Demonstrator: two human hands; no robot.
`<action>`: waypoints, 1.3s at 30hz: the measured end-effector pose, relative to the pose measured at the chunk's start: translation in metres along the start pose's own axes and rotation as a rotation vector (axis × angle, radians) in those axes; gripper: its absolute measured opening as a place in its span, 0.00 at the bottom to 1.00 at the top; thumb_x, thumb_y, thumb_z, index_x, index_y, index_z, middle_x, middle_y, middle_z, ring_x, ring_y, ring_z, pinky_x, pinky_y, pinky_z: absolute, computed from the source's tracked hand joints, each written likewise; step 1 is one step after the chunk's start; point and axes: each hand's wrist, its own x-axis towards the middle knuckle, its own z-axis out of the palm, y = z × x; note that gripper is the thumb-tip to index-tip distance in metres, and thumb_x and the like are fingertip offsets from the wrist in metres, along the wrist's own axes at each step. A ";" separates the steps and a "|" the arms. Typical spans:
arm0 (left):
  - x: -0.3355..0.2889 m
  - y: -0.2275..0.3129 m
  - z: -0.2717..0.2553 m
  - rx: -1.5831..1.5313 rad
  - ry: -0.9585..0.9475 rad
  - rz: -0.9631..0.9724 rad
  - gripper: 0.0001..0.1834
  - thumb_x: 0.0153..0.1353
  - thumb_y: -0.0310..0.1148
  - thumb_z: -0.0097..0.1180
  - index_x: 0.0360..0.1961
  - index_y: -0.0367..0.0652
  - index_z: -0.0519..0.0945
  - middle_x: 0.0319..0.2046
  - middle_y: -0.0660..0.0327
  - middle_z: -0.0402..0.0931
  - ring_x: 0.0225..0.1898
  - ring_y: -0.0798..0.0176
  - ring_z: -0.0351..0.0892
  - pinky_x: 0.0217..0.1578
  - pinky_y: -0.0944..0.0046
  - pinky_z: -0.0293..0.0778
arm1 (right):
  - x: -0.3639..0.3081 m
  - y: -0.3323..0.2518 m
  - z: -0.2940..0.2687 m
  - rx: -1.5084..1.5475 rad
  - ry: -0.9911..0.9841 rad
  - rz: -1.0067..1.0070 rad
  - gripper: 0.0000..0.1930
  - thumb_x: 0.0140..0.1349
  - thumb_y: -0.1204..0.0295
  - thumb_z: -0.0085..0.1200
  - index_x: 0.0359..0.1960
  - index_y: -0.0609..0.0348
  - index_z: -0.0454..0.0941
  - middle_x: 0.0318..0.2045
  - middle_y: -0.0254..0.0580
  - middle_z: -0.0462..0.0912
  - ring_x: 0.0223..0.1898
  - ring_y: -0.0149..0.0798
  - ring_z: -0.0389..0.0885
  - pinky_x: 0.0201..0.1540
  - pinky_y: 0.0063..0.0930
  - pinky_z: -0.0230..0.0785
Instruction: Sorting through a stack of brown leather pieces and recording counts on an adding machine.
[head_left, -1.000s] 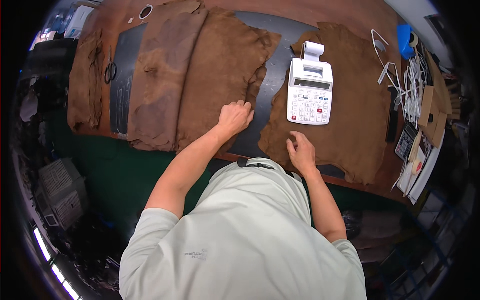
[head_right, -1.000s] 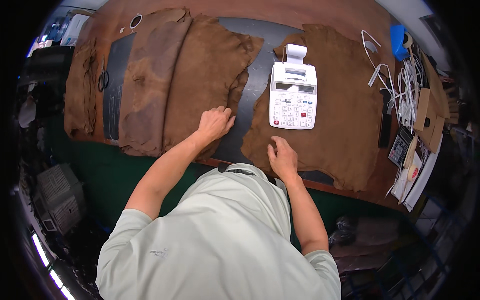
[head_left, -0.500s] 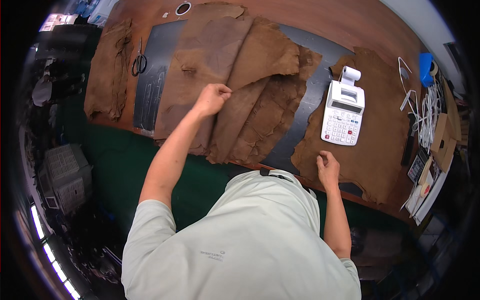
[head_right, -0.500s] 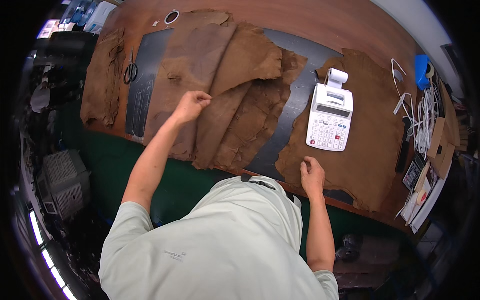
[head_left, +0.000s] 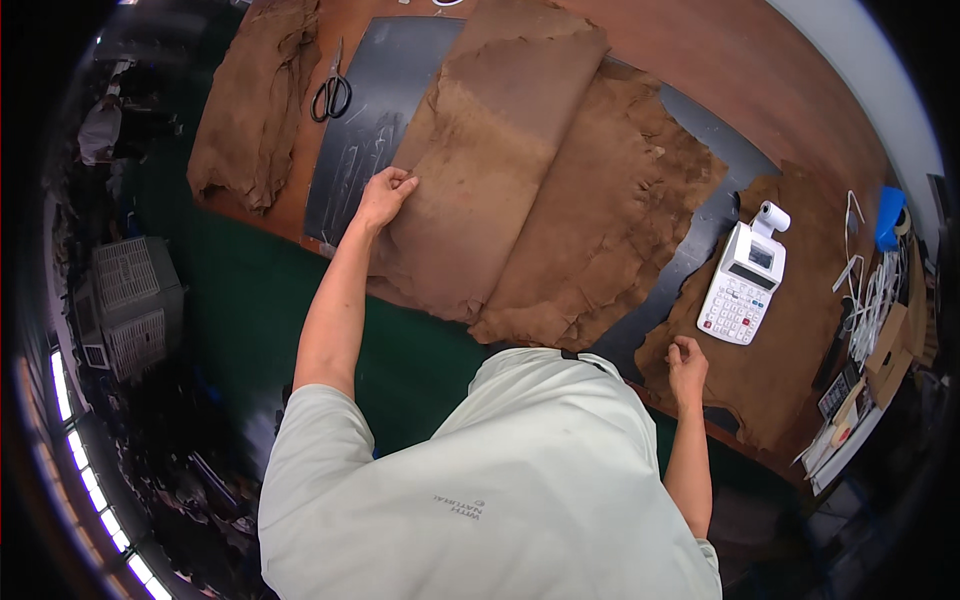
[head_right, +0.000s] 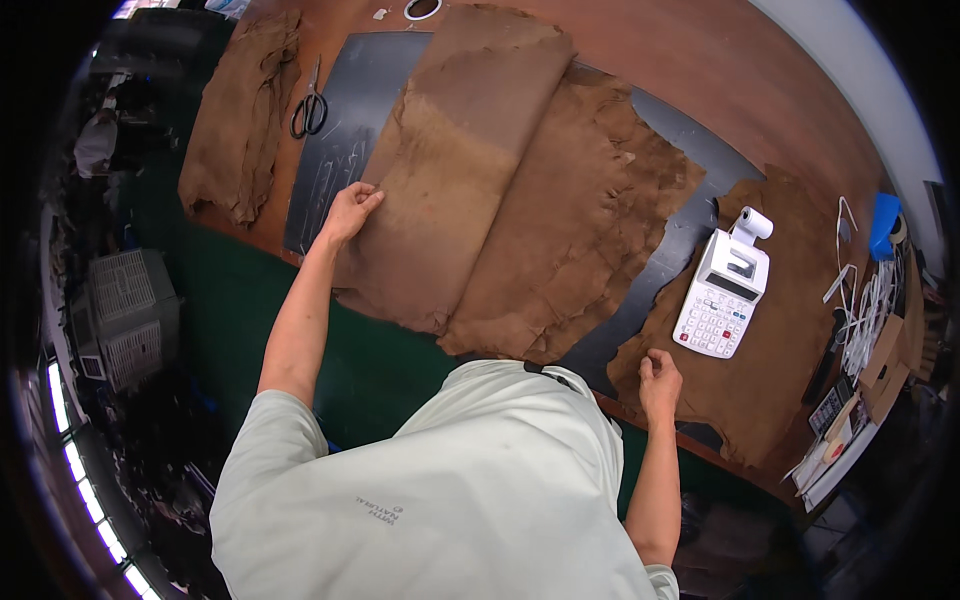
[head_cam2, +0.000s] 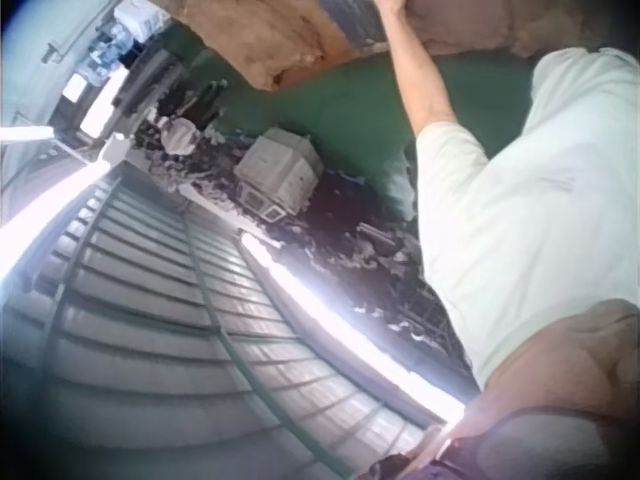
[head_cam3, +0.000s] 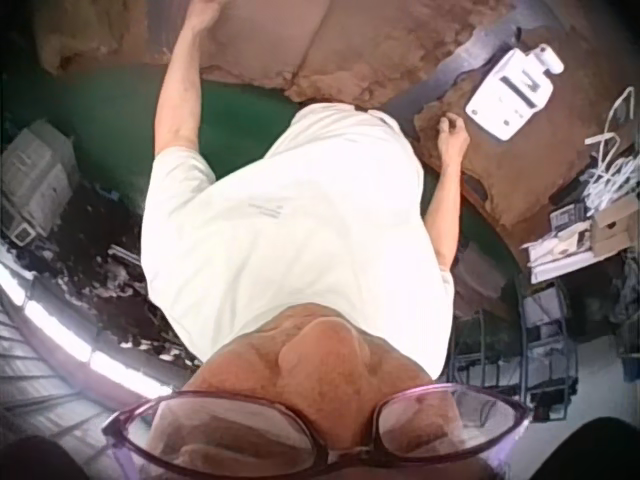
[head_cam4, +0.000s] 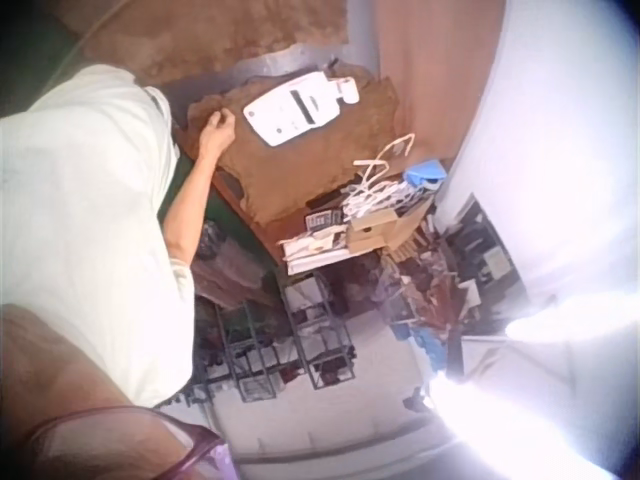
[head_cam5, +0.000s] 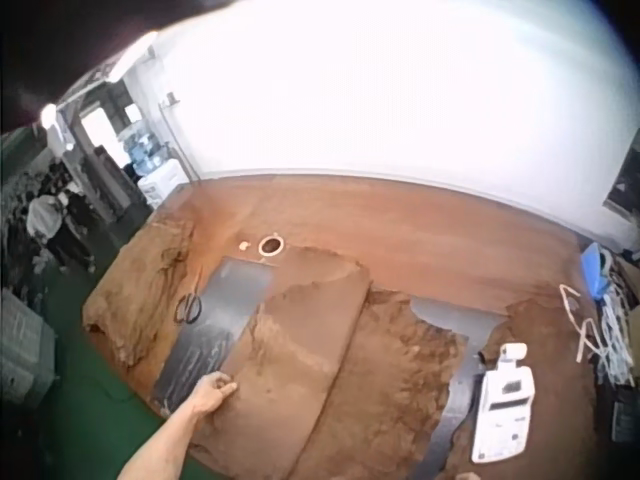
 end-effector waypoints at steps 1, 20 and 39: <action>-0.001 -0.001 -0.001 0.015 0.006 0.003 0.23 0.61 0.38 0.68 0.51 0.33 0.82 0.41 0.55 0.85 0.44 0.63 0.82 0.47 0.63 0.76 | 0.002 -0.001 0.000 -0.008 -0.007 0.001 0.14 0.68 0.71 0.57 0.51 0.66 0.81 0.38 0.51 0.88 0.37 0.40 0.87 0.44 0.32 0.78; -0.087 0.018 0.148 0.866 0.163 0.599 0.34 0.75 0.51 0.41 0.76 0.46 0.59 0.77 0.50 0.50 0.79 0.49 0.44 0.76 0.43 0.40 | -0.001 -0.002 -0.018 -0.108 0.112 -0.182 0.13 0.66 0.68 0.57 0.49 0.60 0.82 0.44 0.52 0.86 0.43 0.54 0.86 0.49 0.42 0.78; -0.166 0.115 0.250 0.622 0.140 0.684 0.30 0.55 0.40 0.69 0.57 0.38 0.78 0.57 0.52 0.73 0.61 0.49 0.71 0.58 0.53 0.71 | 0.016 0.047 -0.070 -0.345 0.297 -0.373 0.22 0.68 0.67 0.54 0.62 0.58 0.71 0.70 0.46 0.69 0.55 0.55 0.81 0.54 0.47 0.76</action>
